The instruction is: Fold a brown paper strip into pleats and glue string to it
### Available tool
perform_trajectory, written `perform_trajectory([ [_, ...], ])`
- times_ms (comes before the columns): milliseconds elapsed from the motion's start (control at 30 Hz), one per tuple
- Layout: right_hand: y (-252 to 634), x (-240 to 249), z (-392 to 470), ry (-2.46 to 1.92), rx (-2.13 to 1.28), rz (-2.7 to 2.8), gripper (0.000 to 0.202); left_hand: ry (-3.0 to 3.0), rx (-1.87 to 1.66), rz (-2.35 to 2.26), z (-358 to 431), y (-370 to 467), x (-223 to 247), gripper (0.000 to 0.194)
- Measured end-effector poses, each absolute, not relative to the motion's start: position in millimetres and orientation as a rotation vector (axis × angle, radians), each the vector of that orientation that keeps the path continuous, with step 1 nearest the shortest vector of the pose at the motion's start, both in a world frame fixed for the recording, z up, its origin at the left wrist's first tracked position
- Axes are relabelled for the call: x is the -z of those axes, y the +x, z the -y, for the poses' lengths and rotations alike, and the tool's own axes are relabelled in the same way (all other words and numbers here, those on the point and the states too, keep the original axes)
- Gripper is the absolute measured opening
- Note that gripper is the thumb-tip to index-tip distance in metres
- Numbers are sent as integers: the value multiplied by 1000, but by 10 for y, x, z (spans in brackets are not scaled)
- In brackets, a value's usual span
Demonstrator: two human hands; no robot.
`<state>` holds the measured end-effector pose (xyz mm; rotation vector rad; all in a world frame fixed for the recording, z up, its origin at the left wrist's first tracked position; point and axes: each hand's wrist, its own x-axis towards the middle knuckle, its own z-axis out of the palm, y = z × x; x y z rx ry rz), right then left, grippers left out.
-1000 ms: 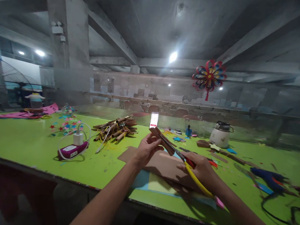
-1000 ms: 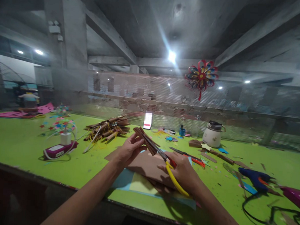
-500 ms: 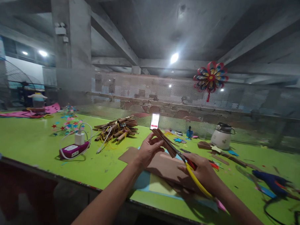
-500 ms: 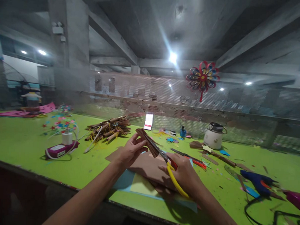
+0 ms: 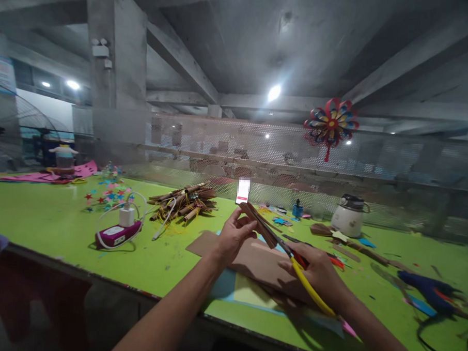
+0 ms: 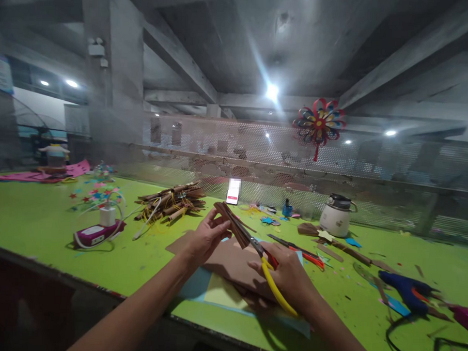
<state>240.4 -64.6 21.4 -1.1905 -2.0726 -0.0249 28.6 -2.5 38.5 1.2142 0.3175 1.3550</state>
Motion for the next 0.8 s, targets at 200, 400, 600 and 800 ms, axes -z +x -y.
perform_trajectory([
  [200, 2386, -212, 654, -1196, -10, 2069, 33, 1228, -1366, -321, 49, 286, -391, 42],
  [400, 2385, -203, 652, -1202, 25, 2073, 31, 1206, -1378, -341, 49, 294, -388, 44],
  [600, 2400, -211, 646, -1254, 57, 2066, 37, 1200, -1381, -346, 39, 295, -378, 42],
  [800, 2372, -249, 670, -1250, -58, 2076, 36, 1186, -1386, -342, 36, 282, -398, 43],
])
